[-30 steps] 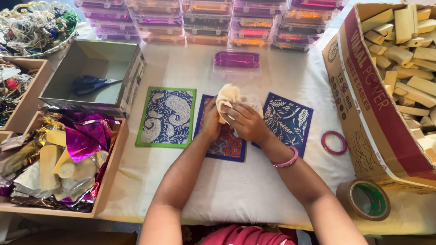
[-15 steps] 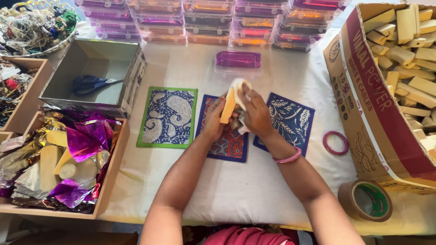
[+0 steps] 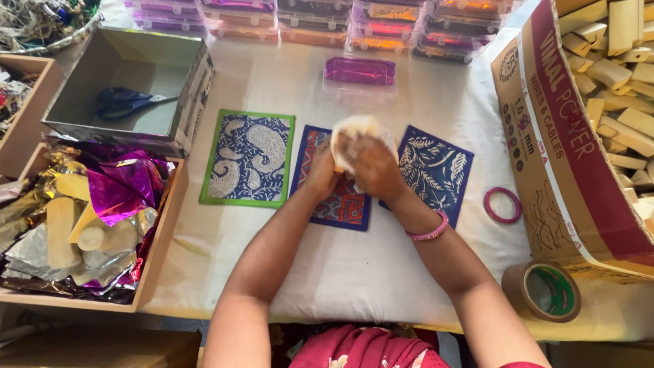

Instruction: The person is wrapping wooden blocks in decorative foil paper and cleaning other blocks with a white cloth.

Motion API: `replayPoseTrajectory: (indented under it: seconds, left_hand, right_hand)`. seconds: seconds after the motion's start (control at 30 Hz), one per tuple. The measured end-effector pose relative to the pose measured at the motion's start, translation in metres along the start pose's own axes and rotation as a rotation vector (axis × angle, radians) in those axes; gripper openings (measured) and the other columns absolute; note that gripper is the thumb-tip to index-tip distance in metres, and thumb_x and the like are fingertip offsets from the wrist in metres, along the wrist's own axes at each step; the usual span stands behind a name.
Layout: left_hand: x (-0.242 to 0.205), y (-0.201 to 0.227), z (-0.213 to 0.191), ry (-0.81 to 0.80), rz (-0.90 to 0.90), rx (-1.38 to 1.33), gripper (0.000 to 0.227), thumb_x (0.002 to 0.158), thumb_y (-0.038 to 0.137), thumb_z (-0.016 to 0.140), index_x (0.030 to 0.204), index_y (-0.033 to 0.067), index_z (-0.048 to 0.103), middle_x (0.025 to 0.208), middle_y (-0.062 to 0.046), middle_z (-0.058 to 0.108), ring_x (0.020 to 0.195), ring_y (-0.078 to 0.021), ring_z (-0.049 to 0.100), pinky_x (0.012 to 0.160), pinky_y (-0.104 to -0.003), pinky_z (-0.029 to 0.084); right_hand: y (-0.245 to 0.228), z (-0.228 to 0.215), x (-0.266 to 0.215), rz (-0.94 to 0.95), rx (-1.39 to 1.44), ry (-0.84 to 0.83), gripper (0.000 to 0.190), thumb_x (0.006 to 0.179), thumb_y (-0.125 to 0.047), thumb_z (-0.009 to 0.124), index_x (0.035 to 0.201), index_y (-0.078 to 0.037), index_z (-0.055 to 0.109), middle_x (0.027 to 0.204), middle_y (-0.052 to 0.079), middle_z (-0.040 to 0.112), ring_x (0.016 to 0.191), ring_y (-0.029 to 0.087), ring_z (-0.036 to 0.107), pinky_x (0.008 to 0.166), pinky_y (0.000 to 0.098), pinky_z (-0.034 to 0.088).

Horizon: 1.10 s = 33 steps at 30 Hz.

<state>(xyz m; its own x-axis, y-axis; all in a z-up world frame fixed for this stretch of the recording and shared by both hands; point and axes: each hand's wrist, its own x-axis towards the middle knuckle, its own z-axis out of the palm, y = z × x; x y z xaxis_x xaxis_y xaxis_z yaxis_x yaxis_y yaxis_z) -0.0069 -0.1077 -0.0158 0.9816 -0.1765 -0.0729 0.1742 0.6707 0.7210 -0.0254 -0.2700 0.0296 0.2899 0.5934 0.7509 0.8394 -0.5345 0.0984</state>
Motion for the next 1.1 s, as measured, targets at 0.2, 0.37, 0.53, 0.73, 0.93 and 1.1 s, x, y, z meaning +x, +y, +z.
replayPoseTrajectory:
  seconds: [0.2,0.37,0.53,0.73,0.93,1.1]
  left_hand:
    - [0.002,0.001,-0.005,0.037,0.186,0.163,0.046,0.11,0.027,0.047,0.154,0.011,0.049,0.117,-0.007,0.066,0.096,-0.0144,0.062,0.085,-0.03,0.053]
    - [0.018,-0.014,-0.025,0.151,0.295,0.169,0.045,0.107,0.025,0.049,0.148,0.0077,0.045,0.128,-0.003,0.063,0.114,-0.0089,0.061,0.099,-0.026,0.05]
    - [0.015,-0.013,-0.025,0.131,0.326,-0.105,0.044,0.114,0.026,0.046,0.148,0.0002,0.054,0.132,-0.007,0.061,0.114,-0.0154,0.056,0.102,-0.032,0.045]
    - [0.0,0.002,0.0,0.032,0.052,-0.127,0.042,0.108,0.031,0.041,0.144,0.0118,0.05,0.131,-0.005,0.063,0.121,-0.0181,0.061,0.104,-0.035,0.051]
    - [0.001,-0.002,-0.011,0.064,-0.021,-0.216,0.041,0.106,0.025,0.041,0.145,0.0136,0.047,0.134,-0.011,0.063,0.118,-0.0227,0.066,0.102,-0.041,0.056]
    - [0.007,-0.002,-0.007,0.015,0.048,-0.122,0.043,0.108,0.019,0.045,0.151,0.0152,0.045,0.138,-0.01,0.061,0.121,-0.0219,0.063,0.105,-0.043,0.053]
  right_hand:
    - [-0.006,-0.003,0.004,0.422,0.079,-0.008,0.05,0.089,-0.003,0.066,0.139,0.0,0.061,0.138,0.022,0.064,0.127,0.039,0.059,0.11,0.0445,0.047]
    - [-0.026,-0.006,0.025,0.431,0.076,-0.281,0.062,0.071,-0.012,0.081,0.128,0.004,0.062,0.117,0.028,0.065,0.104,0.043,0.062,0.089,0.049,0.048]
    - [-0.001,0.028,0.0,1.312,0.979,0.169,0.035,0.086,-0.004,0.08,0.117,-0.007,0.063,0.112,0.021,0.072,0.099,0.032,0.07,0.084,0.043,0.06]
    - [-0.02,0.009,0.001,0.408,0.192,0.071,0.046,0.073,0.012,0.068,0.116,-0.004,0.072,0.123,0.019,0.069,0.119,0.037,0.063,0.1,0.0439,0.056]
    - [-0.022,0.004,0.023,0.33,0.123,-0.022,0.05,0.081,-0.002,0.075,0.13,0.006,0.069,0.135,0.021,0.063,0.13,0.04,0.056,0.113,0.0501,0.04]
    - [-0.033,0.005,0.003,0.252,0.23,-0.072,0.045,0.081,-0.001,0.07,0.126,0.003,0.068,0.138,0.018,0.063,0.136,0.035,0.056,0.118,0.0472,0.043]
